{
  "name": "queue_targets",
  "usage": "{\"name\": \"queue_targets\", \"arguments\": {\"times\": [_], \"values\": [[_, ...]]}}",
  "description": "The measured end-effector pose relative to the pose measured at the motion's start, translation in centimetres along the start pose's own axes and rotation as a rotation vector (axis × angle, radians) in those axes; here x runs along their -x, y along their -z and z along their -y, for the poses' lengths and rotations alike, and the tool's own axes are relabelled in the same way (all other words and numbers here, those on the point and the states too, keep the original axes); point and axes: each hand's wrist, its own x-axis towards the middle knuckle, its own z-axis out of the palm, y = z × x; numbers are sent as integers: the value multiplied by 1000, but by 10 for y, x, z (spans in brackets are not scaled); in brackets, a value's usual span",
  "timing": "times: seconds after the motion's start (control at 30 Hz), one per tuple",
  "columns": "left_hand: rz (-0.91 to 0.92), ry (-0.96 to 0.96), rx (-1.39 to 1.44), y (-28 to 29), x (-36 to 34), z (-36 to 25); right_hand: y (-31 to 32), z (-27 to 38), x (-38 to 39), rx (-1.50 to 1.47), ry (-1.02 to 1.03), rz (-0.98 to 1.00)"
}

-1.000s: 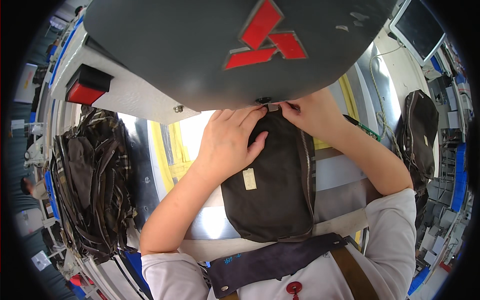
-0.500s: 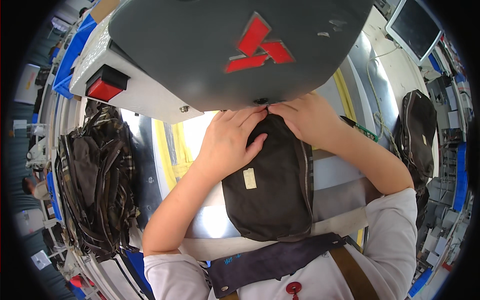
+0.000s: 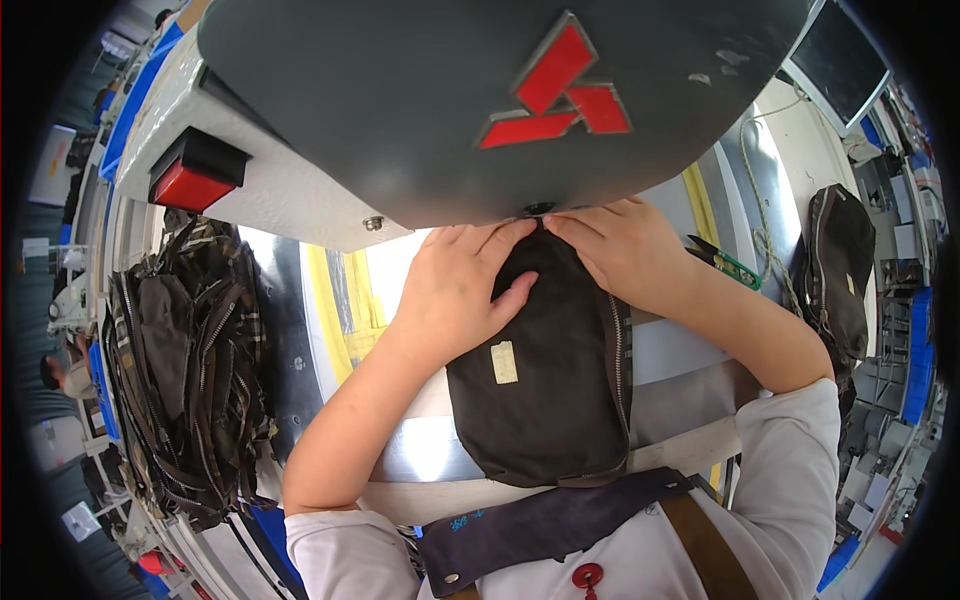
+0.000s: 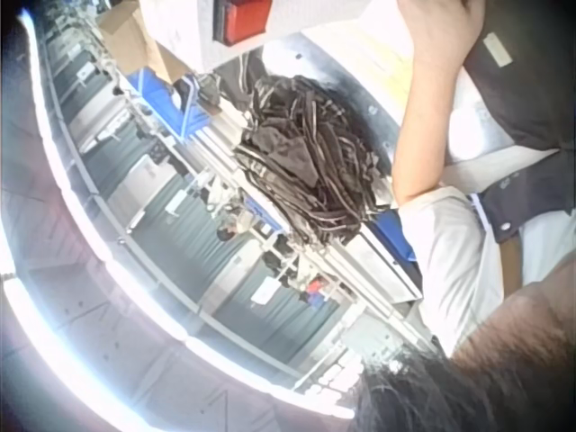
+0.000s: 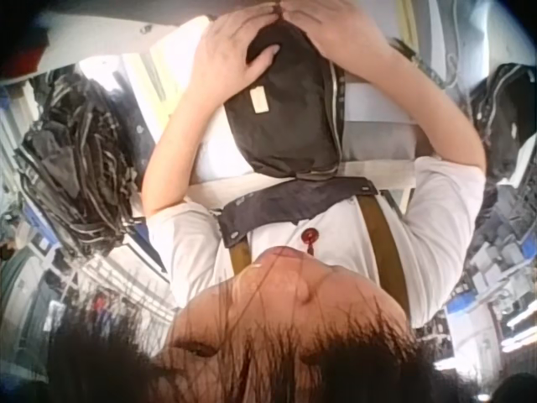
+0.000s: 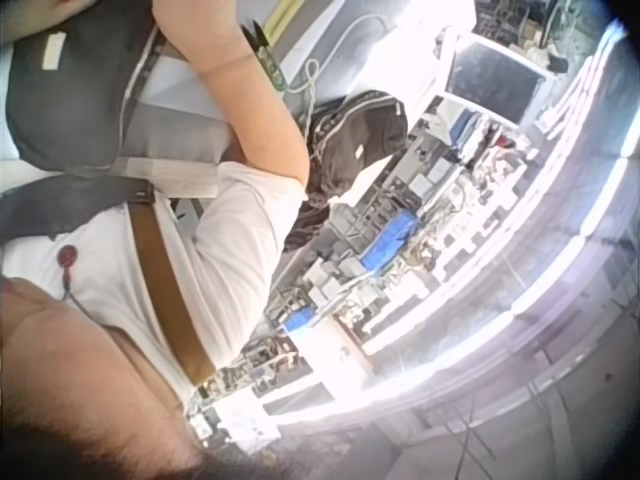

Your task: The person operates an industrial sewing machine to stitch a zipper onto a dark-colored bag. They repeatedly align the zipper tape with the bag edge, feed the material under the presser foot, and sew short segments. The person uses scissors to trim excess thread and frequently inspects the stitching line before continuing.

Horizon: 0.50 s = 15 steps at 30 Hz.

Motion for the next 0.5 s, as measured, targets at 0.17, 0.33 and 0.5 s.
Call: {"name": "queue_targets", "arguments": {"times": [0.17, 0.33, 0.5], "values": [[11, -9, -4, 1, 0, 1, -1, 1, -1, 0, -18, -11], [8, -46, -18, 1, -2, 2, -4, -2, -1, 19, 0, -34], [80, 21, -22, 3, -4, 4, -2, -5, -2, 40, -31, 24]]}}
